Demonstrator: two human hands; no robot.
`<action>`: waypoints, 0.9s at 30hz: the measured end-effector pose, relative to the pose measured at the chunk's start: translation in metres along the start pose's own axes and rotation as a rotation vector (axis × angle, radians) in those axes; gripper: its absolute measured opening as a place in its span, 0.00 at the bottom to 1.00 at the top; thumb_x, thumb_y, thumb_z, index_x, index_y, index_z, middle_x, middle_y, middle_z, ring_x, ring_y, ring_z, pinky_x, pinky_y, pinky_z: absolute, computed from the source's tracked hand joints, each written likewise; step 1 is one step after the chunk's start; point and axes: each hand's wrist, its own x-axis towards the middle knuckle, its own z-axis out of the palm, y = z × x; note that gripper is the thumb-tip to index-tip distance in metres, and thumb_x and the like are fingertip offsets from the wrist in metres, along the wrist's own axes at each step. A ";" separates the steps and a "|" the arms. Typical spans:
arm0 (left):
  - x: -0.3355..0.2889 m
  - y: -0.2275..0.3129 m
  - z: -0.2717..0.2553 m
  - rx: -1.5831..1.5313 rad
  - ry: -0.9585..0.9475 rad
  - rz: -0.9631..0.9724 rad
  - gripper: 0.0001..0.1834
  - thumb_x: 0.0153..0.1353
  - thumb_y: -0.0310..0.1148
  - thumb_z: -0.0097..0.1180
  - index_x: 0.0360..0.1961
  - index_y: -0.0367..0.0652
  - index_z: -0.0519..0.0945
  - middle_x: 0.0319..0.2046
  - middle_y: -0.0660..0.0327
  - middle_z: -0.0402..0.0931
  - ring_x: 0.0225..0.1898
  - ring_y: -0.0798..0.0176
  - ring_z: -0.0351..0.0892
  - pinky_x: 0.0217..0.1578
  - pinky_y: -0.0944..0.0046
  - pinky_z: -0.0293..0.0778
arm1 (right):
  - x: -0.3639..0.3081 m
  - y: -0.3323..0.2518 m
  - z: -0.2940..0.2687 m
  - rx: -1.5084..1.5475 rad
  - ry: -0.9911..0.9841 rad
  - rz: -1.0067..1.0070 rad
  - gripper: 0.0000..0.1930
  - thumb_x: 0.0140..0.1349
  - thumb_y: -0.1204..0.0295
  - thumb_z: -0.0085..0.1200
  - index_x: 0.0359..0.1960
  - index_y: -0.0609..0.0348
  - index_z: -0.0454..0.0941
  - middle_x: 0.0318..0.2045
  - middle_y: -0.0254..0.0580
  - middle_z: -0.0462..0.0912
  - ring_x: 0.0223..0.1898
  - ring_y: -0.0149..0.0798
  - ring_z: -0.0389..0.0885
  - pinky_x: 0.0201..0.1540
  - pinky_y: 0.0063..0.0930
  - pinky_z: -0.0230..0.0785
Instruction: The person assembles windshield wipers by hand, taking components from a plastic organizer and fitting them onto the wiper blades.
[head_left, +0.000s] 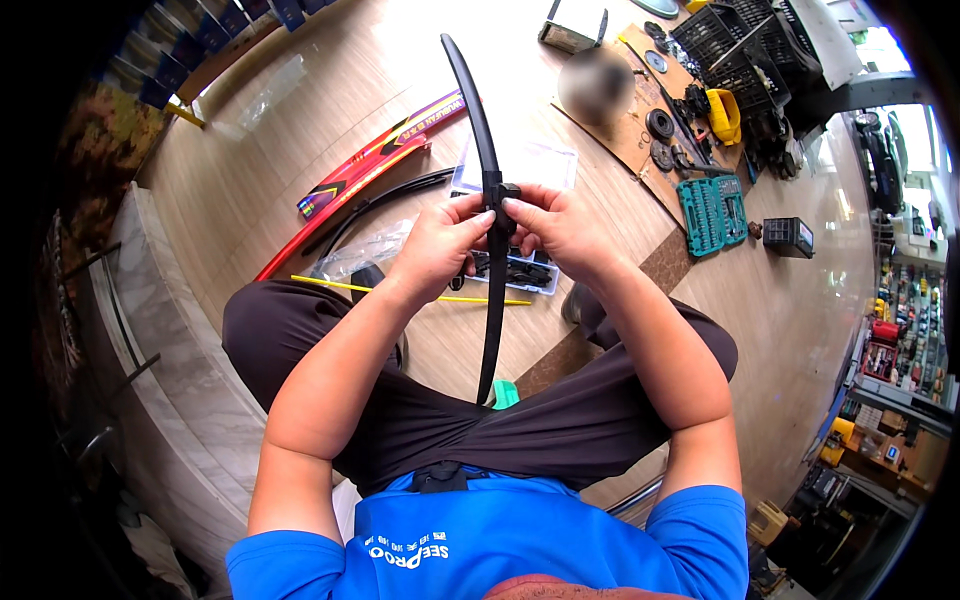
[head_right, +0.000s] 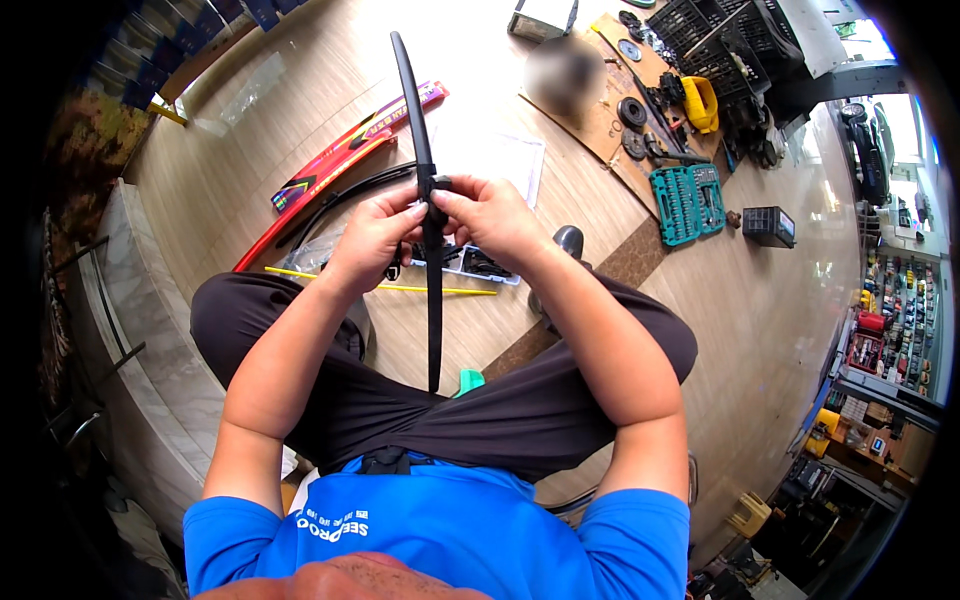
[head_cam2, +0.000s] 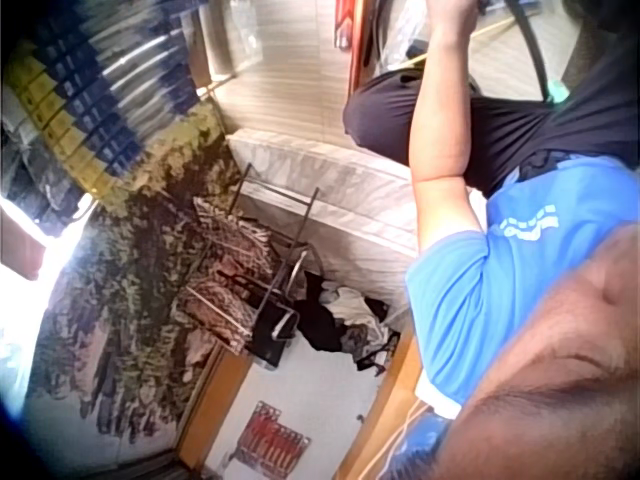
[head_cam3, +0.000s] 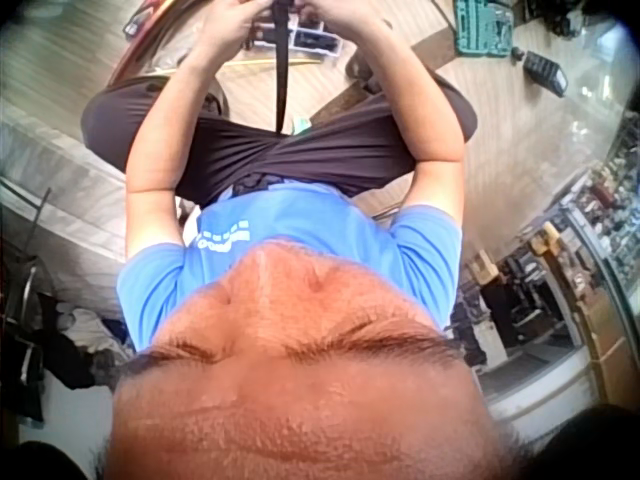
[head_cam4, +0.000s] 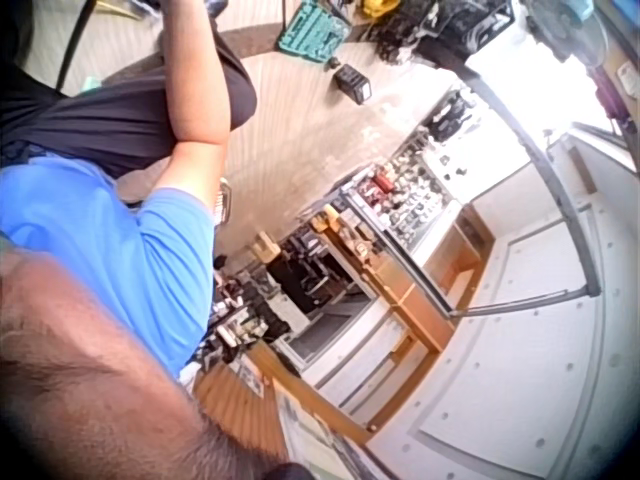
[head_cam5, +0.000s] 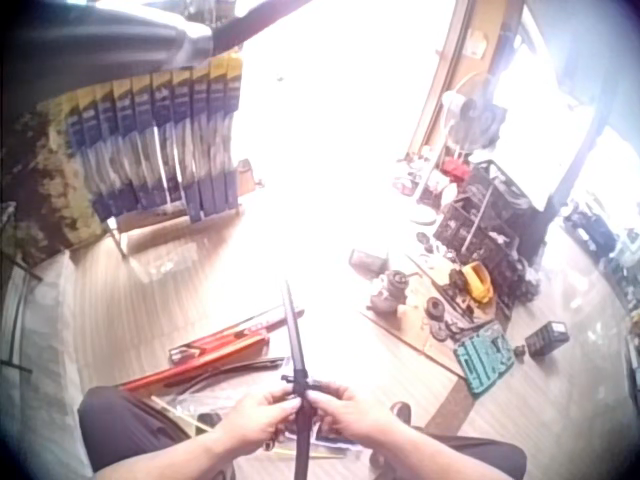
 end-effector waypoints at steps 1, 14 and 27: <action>0.000 0.000 0.000 0.017 0.002 0.006 0.15 0.68 0.31 0.48 0.54 0.41 0.76 0.35 0.65 0.81 0.29 0.75 0.79 0.18 0.79 0.65 | -0.002 -0.001 0.001 -0.049 0.009 -0.039 0.11 0.66 0.70 0.53 0.45 0.64 0.76 0.28 0.35 0.80 0.23 0.22 0.75 0.25 0.14 0.71; 0.007 -0.003 -0.004 -0.151 0.016 0.044 0.15 0.67 0.31 0.51 0.53 0.38 0.74 0.32 0.64 0.80 0.25 0.76 0.77 0.16 0.79 0.65 | -0.017 -0.009 0.015 -0.193 0.206 -0.054 0.12 0.65 0.70 0.53 0.40 0.70 0.75 0.27 0.40 0.79 0.24 0.28 0.79 0.26 0.19 0.75; 0.006 -0.005 -0.003 -0.150 0.035 0.056 0.17 0.66 0.32 0.52 0.54 0.40 0.73 0.33 0.65 0.80 0.25 0.76 0.78 0.15 0.79 0.65 | -0.014 -0.008 0.014 -0.228 0.148 -0.070 0.12 0.62 0.69 0.54 0.33 0.69 0.77 0.23 0.39 0.80 0.22 0.27 0.78 0.23 0.21 0.74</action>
